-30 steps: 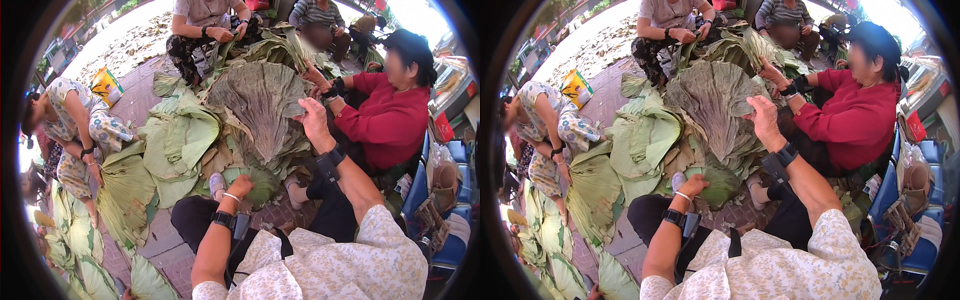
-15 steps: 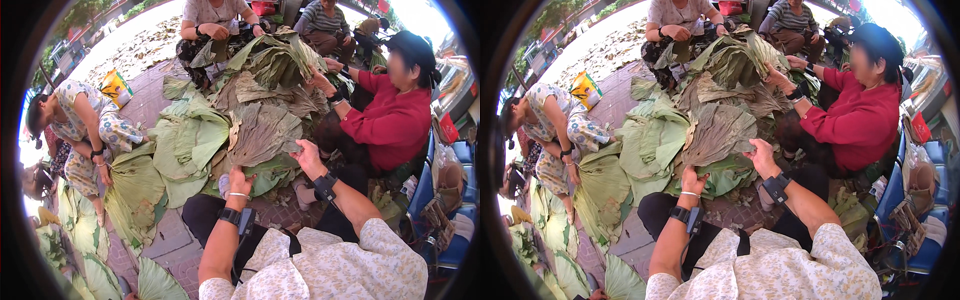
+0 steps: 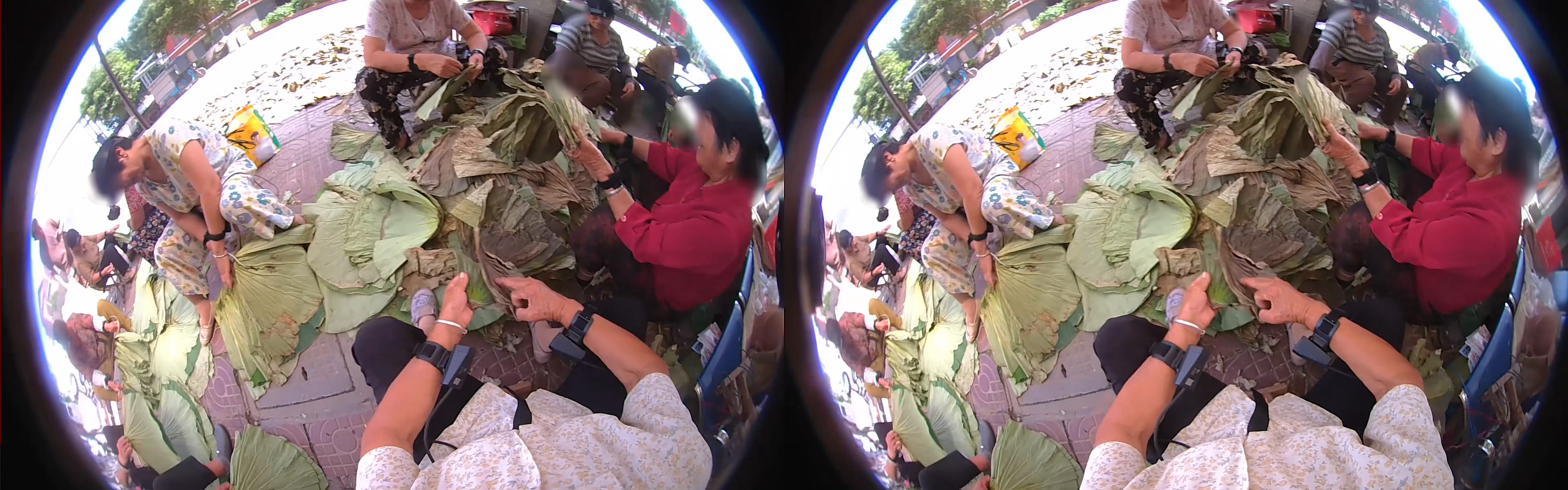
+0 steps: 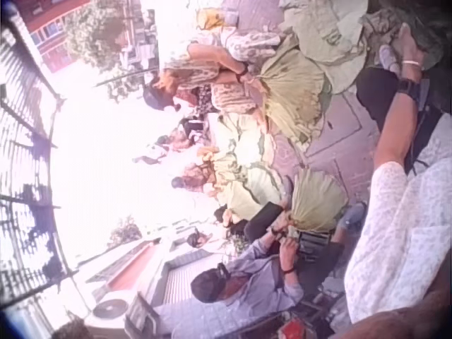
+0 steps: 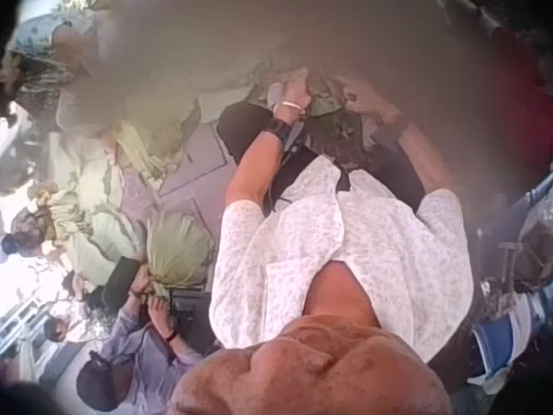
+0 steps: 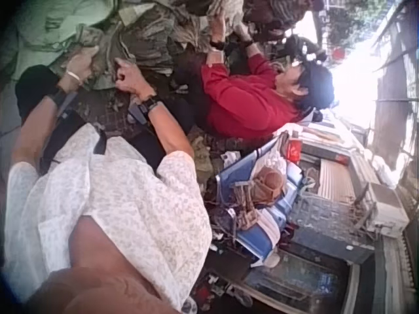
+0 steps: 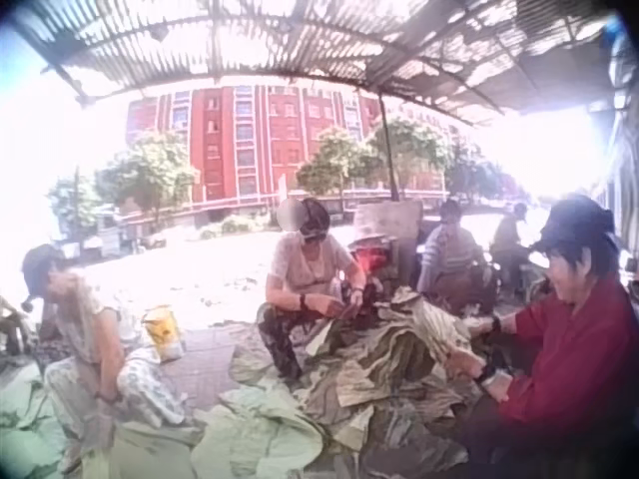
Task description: The recorder and several other people are sitting together outdoors sorting and stacking large, dried green lotus leaves into bundles.
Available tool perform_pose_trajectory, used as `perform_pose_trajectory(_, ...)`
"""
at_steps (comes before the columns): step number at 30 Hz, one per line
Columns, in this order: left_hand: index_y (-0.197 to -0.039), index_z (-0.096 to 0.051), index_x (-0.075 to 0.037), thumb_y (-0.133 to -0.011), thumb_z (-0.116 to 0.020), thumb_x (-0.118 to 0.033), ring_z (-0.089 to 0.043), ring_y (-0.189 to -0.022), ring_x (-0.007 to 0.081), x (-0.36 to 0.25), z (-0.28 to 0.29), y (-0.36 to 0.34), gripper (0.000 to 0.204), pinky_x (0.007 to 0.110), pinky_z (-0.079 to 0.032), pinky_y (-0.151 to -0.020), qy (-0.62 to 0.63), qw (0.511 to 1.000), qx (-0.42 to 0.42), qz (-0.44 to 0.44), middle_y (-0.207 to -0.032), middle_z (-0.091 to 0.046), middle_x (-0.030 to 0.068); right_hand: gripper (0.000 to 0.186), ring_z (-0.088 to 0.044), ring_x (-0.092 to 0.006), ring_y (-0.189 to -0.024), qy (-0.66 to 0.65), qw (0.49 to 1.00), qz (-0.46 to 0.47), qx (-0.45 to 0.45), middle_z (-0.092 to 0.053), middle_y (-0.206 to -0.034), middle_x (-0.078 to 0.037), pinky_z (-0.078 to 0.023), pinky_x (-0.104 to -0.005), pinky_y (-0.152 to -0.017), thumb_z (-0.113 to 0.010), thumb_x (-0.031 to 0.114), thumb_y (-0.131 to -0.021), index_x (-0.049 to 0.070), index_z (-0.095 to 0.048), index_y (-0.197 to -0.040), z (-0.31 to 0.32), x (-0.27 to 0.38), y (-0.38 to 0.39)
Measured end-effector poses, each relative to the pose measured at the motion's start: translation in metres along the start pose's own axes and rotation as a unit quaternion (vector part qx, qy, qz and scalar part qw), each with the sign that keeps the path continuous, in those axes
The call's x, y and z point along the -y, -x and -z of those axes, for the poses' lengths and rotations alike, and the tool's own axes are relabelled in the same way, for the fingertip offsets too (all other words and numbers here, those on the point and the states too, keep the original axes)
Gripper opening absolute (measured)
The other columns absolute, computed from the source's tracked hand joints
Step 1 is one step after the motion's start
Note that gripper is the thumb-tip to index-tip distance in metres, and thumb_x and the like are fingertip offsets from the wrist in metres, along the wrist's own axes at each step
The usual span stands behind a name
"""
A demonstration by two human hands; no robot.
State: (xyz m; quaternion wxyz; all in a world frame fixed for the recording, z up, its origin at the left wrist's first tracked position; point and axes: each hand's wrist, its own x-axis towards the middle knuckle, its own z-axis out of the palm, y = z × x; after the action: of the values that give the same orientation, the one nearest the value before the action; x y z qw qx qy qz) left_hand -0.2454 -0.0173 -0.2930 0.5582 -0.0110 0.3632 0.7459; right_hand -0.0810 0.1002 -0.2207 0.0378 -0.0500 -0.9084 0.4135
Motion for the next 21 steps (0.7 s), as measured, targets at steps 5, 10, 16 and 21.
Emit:
perform_pose_trajectory(5, -0.097, -0.052, -0.004, -0.093, -0.041, -0.024, -0.057, -0.076, 0.0156, 0.024, -0.015, -0.001, 0.024, 0.032, -0.048, -0.065, -0.023, 0.997, 0.024, 0.067, -0.087, -0.058, 0.0041, 0.042, -0.056, -0.0191, -0.095, -0.339, 0.91, -0.176, -0.163, -0.057, -0.105, -0.015, -0.046, -0.0309, -0.08, -0.065, 0.025, -0.073, 0.0, -0.05, -0.103, -0.017, 0.007, 0.01)
perform_pose_trajectory(10, -0.094, -0.054, -0.008, -0.083, -0.057, -0.04, -0.053, -0.086, 0.0168, 0.01, -0.021, 0.019, 0.034, 0.036, -0.045, -0.072, -0.2, 0.977, 0.0, 0.079, -0.092, -0.053, 0.0022, 0.051, -0.055, -0.0122, -0.069, -0.328, 0.888, -0.264, -0.185, -0.059, -0.08, -0.008, -0.046, -0.0255, -0.06, -0.064, 0.031, -0.077, -0.003, -0.044, -0.109, -0.029, -0.002, -0.009)
perform_pose_trajectory(16, -0.108, -0.05, -0.006, -0.074, -0.066, -0.043, -0.046, -0.096, 0.0174, 0.009, -0.028, 0.019, 0.053, 0.037, -0.043, -0.077, -0.197, 0.973, 0.077, 0.086, -0.102, -0.049, 0.0063, 0.022, -0.048, -0.008, -0.058, -0.234, 0.908, -0.262, -0.23, -0.055, -0.068, -0.004, -0.04, -0.0261, -0.05, -0.056, 0.02, -0.083, 0.0, -0.053, -0.09, -0.032, -0.017, -0.014)
perform_pose_trajectory(21, -0.118, -0.045, 0.001, -0.063, -0.076, -0.037, -0.05, -0.099, 0.0189, 0.018, -0.031, 0.02, 0.073, 0.034, -0.043, -0.08, -0.307, 0.943, 0.124, 0.019, -0.111, -0.052, 0.0122, 0.013, -0.048, -0.012, -0.069, -0.081, 0.947, -0.219, -0.221, -0.053, -0.07, -0.01, -0.041, -0.0305, -0.062, -0.049, 0.007, -0.075, -0.004, -0.049, -0.082, -0.025, -0.016, -0.012)
